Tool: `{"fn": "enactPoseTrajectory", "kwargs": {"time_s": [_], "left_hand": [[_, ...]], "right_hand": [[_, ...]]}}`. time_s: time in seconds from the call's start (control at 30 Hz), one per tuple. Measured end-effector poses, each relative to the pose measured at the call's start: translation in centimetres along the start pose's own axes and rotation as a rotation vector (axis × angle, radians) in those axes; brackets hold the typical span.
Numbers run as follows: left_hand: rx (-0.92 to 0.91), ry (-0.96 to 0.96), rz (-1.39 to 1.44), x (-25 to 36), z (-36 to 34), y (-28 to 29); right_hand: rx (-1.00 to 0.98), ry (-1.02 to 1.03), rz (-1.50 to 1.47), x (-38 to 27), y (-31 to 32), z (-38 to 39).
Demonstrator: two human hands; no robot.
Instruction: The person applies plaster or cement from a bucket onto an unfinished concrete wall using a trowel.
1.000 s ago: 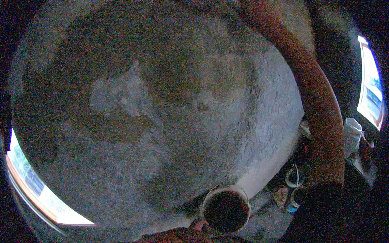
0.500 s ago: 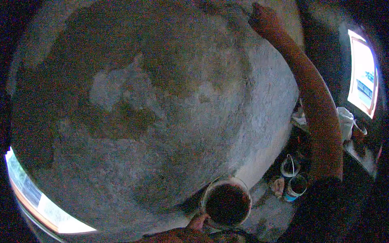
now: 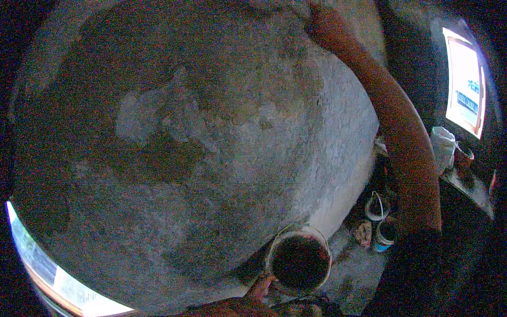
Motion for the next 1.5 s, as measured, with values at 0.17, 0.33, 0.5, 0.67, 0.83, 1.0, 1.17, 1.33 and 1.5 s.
{"fn": "enactPoseTrajectory", "kwargs": {"time_s": [0.17, 0.33, 0.5, 0.67, 0.83, 1.0, 1.17, 1.33, 1.5], "left_hand": [[-0.032, 0.162, -0.064, -1.2, 0.4, 0.3], [-0.475, -0.439, 0.184, -5.3, -0.9, -1.3], [-0.905, -1.086, 0.44, -1.9, 2.7, -1.9], [-0.087, -0.032, 0.2, -3.3, -2.7, -0.1], [-0.183, -0.288, 0.348, -1.9, -0.2, 1.1], [-0.558, -1.109, 0.583, 3.1, 4.8, 0.4], [-0.851, -1.297, 0.808, -2.0, -0.7, 1.2], [-0.388, -0.19, 0.32, -0.2, -0.6, -1.2], [-0.317, -0.113, 0.249, -0.9, -3.9, -1.5]], "right_hand": [[-0.213, -0.087, 0.193, -0.9, -1.8, 0.5], [-0.143, 0.03, 0.26, 2.3, 0.7, 2.5], [-0.122, -0.055, 0.183, 3.6, -0.2, -0.4], [-0.265, -0.031, 0.06, -4.5, -2.5, 0.8], [-0.3, -0.095, 0.0, -4.4, -0.5, 3.2], [-0.07, 0.017, 0.088, -1.4, 3.5, 1.8], [-0.157, 0.023, 0.024, -6.9, 0.8, -0.7], [-0.224, 0.035, 0.121, -3.9, 4.2, 3.3], [0.064, 0.156, 0.235, -2.0, 6.1, 0.5]]}}
Point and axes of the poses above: each hand's wrist, its own z-axis away from the middle knuckle, its own y-axis out of the back of the hand, x = y × z, the point moved 9 cm from there along -z, towards the middle knuckle, and after that the axes turned 6 degrees about y, right-handed, at the moved point
